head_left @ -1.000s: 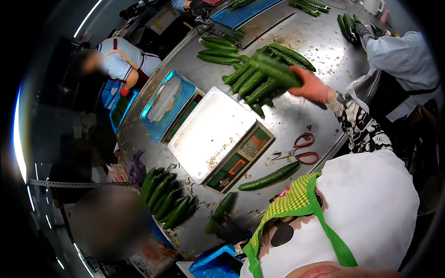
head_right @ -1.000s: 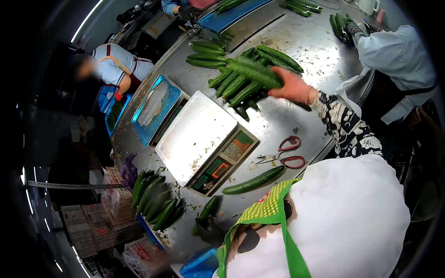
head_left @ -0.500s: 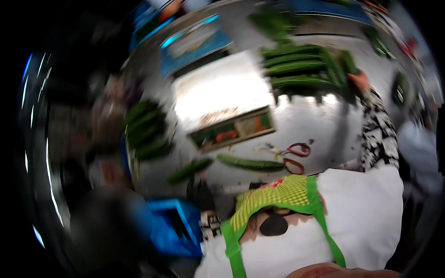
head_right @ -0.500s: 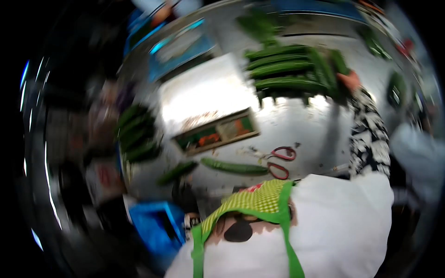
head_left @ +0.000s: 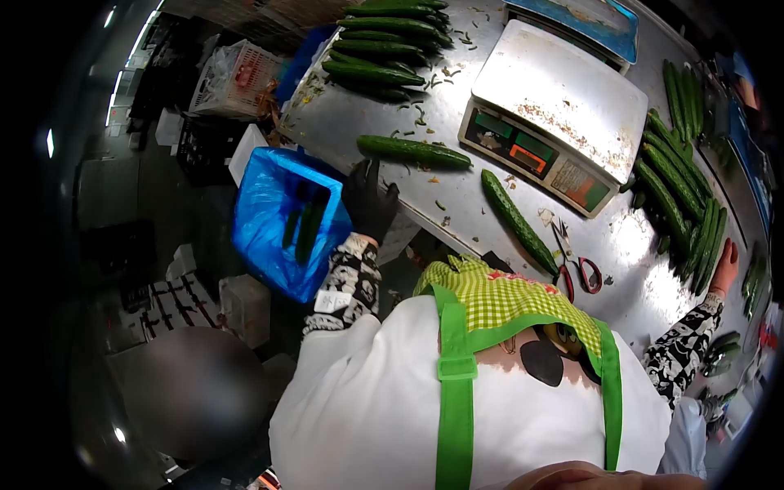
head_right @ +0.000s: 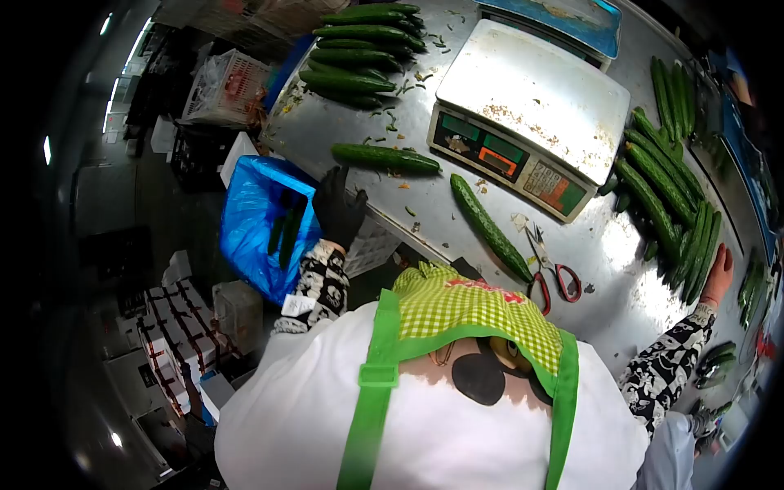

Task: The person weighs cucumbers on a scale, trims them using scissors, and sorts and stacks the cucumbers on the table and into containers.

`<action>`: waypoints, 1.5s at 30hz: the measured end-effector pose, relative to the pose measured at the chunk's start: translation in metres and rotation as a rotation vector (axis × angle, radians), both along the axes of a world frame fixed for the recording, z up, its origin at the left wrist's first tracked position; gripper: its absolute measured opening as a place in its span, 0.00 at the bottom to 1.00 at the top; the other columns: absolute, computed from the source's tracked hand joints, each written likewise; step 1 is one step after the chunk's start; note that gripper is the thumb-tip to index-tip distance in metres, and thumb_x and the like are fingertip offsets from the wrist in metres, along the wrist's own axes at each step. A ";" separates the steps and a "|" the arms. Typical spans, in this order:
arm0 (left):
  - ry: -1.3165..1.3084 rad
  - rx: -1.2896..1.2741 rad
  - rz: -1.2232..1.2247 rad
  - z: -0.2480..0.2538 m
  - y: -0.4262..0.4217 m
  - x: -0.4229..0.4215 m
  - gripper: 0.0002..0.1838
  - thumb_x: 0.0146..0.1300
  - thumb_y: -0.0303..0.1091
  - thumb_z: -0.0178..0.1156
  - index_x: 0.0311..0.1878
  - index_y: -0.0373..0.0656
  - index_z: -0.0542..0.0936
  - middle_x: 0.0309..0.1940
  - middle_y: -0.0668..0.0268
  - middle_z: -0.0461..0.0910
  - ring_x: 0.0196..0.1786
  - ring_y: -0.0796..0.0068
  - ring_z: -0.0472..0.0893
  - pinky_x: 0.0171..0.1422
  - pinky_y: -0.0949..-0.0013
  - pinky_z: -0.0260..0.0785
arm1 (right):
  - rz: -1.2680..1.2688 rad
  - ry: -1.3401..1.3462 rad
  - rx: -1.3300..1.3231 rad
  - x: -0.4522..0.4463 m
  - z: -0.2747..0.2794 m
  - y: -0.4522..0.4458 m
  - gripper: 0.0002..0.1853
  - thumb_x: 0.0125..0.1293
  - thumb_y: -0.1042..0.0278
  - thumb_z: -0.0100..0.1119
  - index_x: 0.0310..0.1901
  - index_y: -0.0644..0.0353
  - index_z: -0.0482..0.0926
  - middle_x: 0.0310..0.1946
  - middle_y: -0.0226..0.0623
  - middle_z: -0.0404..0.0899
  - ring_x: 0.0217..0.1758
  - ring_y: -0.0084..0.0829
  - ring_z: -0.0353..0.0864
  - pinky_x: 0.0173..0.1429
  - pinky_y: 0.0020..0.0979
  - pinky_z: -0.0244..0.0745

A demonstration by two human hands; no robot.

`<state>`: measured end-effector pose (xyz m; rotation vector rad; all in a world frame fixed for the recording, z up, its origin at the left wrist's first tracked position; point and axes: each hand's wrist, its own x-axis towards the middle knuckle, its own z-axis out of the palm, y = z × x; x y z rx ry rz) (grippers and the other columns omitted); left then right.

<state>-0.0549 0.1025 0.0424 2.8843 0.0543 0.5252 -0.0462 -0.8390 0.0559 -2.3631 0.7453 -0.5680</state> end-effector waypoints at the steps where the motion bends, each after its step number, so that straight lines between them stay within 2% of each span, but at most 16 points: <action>1: 0.004 0.046 -0.063 -0.005 0.010 0.013 0.37 0.54 0.39 0.70 0.69 0.45 0.74 0.65 0.53 0.73 0.68 0.47 0.70 0.74 0.45 0.60 | 0.045 -0.035 -0.015 -0.005 0.015 0.036 0.30 0.75 0.47 0.59 0.65 0.66 0.78 0.64 0.43 0.80 0.67 0.35 0.76 0.71 0.33 0.67; 6: -0.032 0.274 -0.453 -0.021 0.029 0.079 0.31 0.60 0.41 0.63 0.68 0.45 0.74 0.61 0.53 0.76 0.69 0.47 0.70 0.76 0.43 0.55 | 0.170 -0.227 0.248 -0.023 0.051 0.207 0.20 0.77 0.64 0.61 0.65 0.61 0.79 0.60 0.33 0.83 0.61 0.24 0.80 0.65 0.23 0.72; 9: 0.150 0.066 -0.595 -0.041 0.029 0.112 0.15 0.59 0.35 0.59 0.49 0.43 0.84 0.41 0.48 0.82 0.47 0.45 0.81 0.59 0.45 0.70 | 0.295 -0.104 0.278 -0.036 0.081 0.355 0.19 0.74 0.68 0.63 0.64 0.60 0.80 0.57 0.36 0.85 0.59 0.27 0.82 0.64 0.26 0.75; 10: 0.186 0.073 -0.601 -0.032 0.021 0.120 0.18 0.58 0.35 0.60 0.51 0.44 0.83 0.41 0.49 0.83 0.47 0.45 0.80 0.59 0.45 0.70 | 0.542 -0.176 -0.071 -0.038 0.074 0.374 0.18 0.74 0.68 0.62 0.64 0.57 0.80 0.56 0.36 0.85 0.59 0.32 0.83 0.65 0.30 0.75; 14: 0.043 0.075 -0.682 -0.028 0.023 0.122 0.26 0.52 0.32 0.61 0.58 0.44 0.82 0.44 0.54 0.83 0.49 0.46 0.79 0.58 0.45 0.67 | 0.567 -0.046 0.094 -0.052 0.061 0.480 0.21 0.68 0.60 0.70 0.59 0.57 0.82 0.52 0.40 0.83 0.56 0.39 0.82 0.61 0.35 0.77; 20: -0.008 0.043 -0.636 -0.017 0.011 0.103 0.23 0.55 0.29 0.63 0.57 0.42 0.82 0.46 0.54 0.82 0.53 0.45 0.77 0.62 0.47 0.67 | 0.535 0.170 -0.025 -0.054 0.057 0.492 0.22 0.71 0.59 0.68 0.62 0.56 0.80 0.57 0.40 0.79 0.55 0.38 0.82 0.61 0.35 0.78; 22: 0.088 -0.151 -0.610 -0.036 0.019 0.101 0.24 0.53 0.32 0.63 0.57 0.44 0.81 0.49 0.51 0.81 0.58 0.43 0.75 0.70 0.44 0.61 | 0.435 0.193 0.251 -0.050 0.049 0.490 0.21 0.70 0.60 0.69 0.60 0.58 0.81 0.56 0.42 0.81 0.58 0.39 0.82 0.64 0.35 0.77; 23: 0.192 0.040 -0.466 -0.001 -0.015 0.094 0.34 0.49 0.33 0.66 0.65 0.48 0.77 0.57 0.50 0.76 0.62 0.44 0.72 0.70 0.39 0.60 | 0.387 0.232 0.407 -0.050 0.047 0.494 0.20 0.70 0.60 0.69 0.59 0.59 0.81 0.55 0.43 0.81 0.59 0.39 0.83 0.65 0.35 0.76; 25: -0.004 -0.052 -0.571 -0.010 -0.020 0.106 0.28 0.44 0.31 0.66 0.54 0.48 0.80 0.51 0.54 0.76 0.59 0.44 0.70 0.68 0.40 0.57 | 0.452 0.355 0.093 -0.050 0.056 0.502 0.20 0.69 0.66 0.67 0.61 0.60 0.79 0.62 0.42 0.78 0.67 0.42 0.77 0.72 0.37 0.71; 26: 0.148 -0.320 -0.552 -0.048 0.008 0.104 0.30 0.45 0.34 0.68 0.57 0.49 0.80 0.54 0.53 0.76 0.60 0.43 0.70 0.70 0.41 0.57 | 0.597 0.365 0.054 -0.052 0.054 0.506 0.24 0.68 0.68 0.66 0.65 0.60 0.77 0.62 0.43 0.78 0.69 0.44 0.74 0.74 0.38 0.68; 29: -0.042 -0.087 -0.600 -0.036 0.006 0.094 0.29 0.47 0.35 0.66 0.57 0.48 0.81 0.52 0.57 0.78 0.62 0.49 0.73 0.76 0.41 0.53 | 0.826 0.286 -0.131 -0.058 -0.013 0.487 0.30 0.66 0.60 0.66 0.68 0.61 0.73 0.60 0.47 0.78 0.64 0.47 0.77 0.70 0.41 0.71; 34: -0.062 -0.075 -0.553 -0.015 -0.004 0.090 0.32 0.44 0.41 0.71 0.58 0.49 0.82 0.49 0.60 0.78 0.60 0.56 0.75 0.78 0.41 0.52 | 0.917 0.257 -0.251 -0.039 -0.003 0.532 0.25 0.56 0.68 0.70 0.56 0.61 0.78 0.43 0.47 0.76 0.47 0.49 0.76 0.55 0.46 0.71; 37: -0.160 0.020 -0.567 -0.003 -0.002 0.094 0.37 0.45 0.45 0.71 0.64 0.47 0.80 0.47 0.62 0.79 0.56 0.59 0.76 0.77 0.44 0.53 | 0.847 0.247 -0.352 -0.050 -0.023 0.535 0.28 0.57 0.64 0.70 0.60 0.59 0.77 0.47 0.47 0.76 0.52 0.49 0.75 0.57 0.46 0.70; 40: 0.261 -0.216 -0.548 0.035 -0.010 0.089 0.51 0.46 0.42 0.71 0.78 0.43 0.66 0.50 0.60 0.80 0.51 0.55 0.78 0.65 0.54 0.67 | 0.834 0.515 0.004 -0.049 0.004 0.529 0.29 0.58 0.62 0.68 0.61 0.59 0.76 0.52 0.48 0.74 0.55 0.50 0.75 0.64 0.45 0.70; 42: 0.380 -0.814 -0.657 0.044 -0.023 0.093 0.45 0.54 0.30 0.65 0.79 0.40 0.63 0.59 0.58 0.81 0.51 0.64 0.82 0.56 0.62 0.74 | 0.881 0.444 0.155 -0.049 0.032 0.518 0.28 0.59 0.63 0.69 0.61 0.60 0.76 0.49 0.46 0.77 0.54 0.46 0.76 0.61 0.43 0.72; 45: 0.684 -1.142 -0.552 0.043 -0.026 0.104 0.38 0.60 0.29 0.68 0.75 0.40 0.69 0.56 0.61 0.83 0.47 0.76 0.82 0.49 0.69 0.77 | 0.763 0.419 0.485 -0.036 0.091 0.509 0.27 0.61 0.67 0.68 0.62 0.61 0.76 0.49 0.45 0.78 0.53 0.42 0.78 0.60 0.40 0.72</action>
